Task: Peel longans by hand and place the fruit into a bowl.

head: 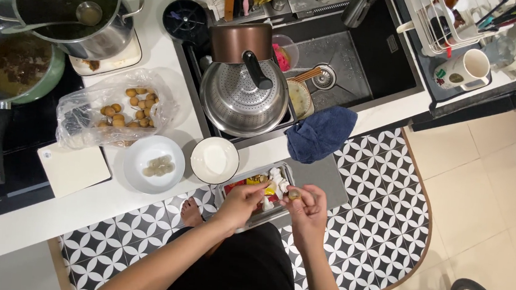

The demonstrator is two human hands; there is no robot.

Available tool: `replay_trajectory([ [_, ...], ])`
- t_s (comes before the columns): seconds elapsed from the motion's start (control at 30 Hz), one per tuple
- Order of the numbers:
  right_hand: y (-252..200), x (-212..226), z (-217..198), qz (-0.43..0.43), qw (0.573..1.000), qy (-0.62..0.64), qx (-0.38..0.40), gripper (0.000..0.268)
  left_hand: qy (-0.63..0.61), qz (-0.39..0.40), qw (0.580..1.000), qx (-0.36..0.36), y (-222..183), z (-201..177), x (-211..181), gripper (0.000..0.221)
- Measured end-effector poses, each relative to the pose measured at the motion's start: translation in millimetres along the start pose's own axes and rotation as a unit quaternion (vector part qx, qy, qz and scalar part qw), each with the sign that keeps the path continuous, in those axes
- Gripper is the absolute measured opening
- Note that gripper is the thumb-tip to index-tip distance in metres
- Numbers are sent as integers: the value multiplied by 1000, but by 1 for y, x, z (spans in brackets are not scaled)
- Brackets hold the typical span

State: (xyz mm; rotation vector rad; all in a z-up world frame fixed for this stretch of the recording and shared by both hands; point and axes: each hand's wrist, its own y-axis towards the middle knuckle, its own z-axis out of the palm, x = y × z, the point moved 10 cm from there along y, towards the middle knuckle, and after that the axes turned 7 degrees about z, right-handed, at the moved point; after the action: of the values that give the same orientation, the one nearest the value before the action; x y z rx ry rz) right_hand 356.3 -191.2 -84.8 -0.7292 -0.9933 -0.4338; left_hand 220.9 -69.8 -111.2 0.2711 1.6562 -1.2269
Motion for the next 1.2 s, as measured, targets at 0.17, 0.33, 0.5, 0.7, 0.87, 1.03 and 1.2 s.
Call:
replay_trajectory([
  [0.17,9,-21,-6,81,992,85,45,31,230,179,956,23,44,2,66,36],
  [0.33,7,-31,-2,164,981,86,58,33,176,91,979,57,-19,0,-33,47],
  [0.5,7,-36,10,178,973,93,110,34,126,306,941,70,-52,6,-98,42],
  [0.7,8,-31,13,166,979,57,107,34,92,318,941,67,-59,1,-103,35],
  [0.87,7,-23,14,149,982,21,116,34,105,313,942,63,-69,-1,-116,33],
  [1.03,5,1,27,120,978,-82,153,35,117,299,946,49,-75,-5,-130,32],
  [1.2,0,-2,36,140,951,-181,209,35,155,336,928,40,-75,-8,-126,36],
])
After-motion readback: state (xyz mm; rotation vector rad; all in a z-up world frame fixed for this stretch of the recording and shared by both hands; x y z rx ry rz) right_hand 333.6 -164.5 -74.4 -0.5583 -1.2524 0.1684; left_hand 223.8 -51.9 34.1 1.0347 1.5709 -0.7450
